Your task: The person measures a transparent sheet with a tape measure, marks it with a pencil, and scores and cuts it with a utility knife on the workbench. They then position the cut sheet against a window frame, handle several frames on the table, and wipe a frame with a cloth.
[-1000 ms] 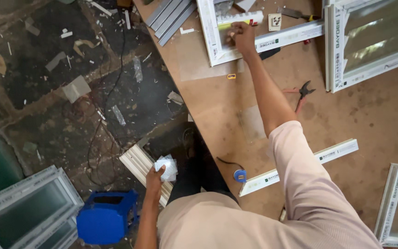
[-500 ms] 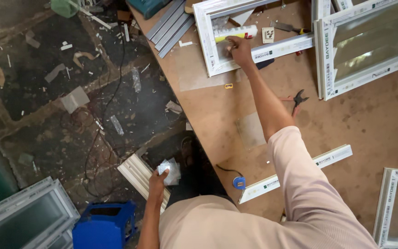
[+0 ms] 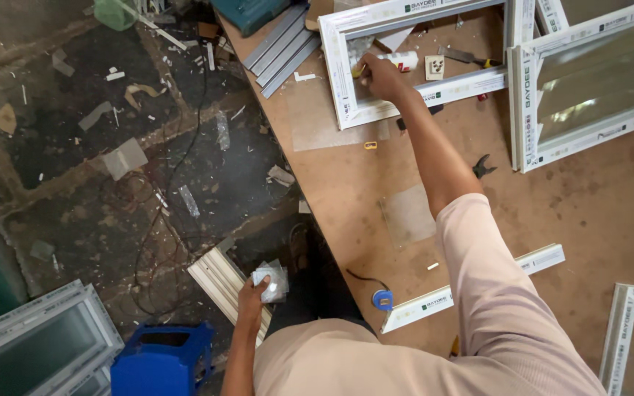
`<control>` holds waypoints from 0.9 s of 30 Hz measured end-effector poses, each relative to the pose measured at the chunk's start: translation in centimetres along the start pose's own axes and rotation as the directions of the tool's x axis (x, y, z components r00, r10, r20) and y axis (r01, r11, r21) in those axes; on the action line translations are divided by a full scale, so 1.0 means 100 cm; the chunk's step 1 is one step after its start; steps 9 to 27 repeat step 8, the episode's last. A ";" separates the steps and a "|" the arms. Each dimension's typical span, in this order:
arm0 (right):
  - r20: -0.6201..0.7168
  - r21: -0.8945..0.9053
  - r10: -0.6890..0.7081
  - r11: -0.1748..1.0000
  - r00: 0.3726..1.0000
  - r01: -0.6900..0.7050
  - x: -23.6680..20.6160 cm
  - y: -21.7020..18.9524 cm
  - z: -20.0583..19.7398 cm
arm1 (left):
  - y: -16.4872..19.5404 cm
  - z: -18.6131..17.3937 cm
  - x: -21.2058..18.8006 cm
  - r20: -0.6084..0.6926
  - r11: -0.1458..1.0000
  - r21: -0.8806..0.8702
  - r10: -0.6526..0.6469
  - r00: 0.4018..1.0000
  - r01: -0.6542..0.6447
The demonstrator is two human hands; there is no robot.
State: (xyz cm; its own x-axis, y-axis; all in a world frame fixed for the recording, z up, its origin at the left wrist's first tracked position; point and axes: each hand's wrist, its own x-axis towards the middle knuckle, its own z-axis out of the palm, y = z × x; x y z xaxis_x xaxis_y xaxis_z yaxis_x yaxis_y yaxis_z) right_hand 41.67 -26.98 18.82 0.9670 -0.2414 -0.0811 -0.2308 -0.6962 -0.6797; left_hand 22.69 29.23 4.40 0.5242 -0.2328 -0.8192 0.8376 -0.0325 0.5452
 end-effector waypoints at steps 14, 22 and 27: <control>-0.017 0.028 0.066 0.997 0.998 -0.065 -0.008 0.002 0.001 | 0.002 -0.005 0.002 -0.002 1.000 0.026 -0.008 1.000 0.008; -0.017 0.028 0.066 0.997 0.998 -0.065 -0.008 0.002 0.001 | 0.002 -0.005 0.002 -0.002 1.000 0.026 -0.008 1.000 0.008; -0.017 0.028 0.066 0.997 0.998 -0.065 -0.008 0.002 0.001 | 0.002 -0.005 0.002 -0.002 1.000 0.026 -0.008 1.000 0.008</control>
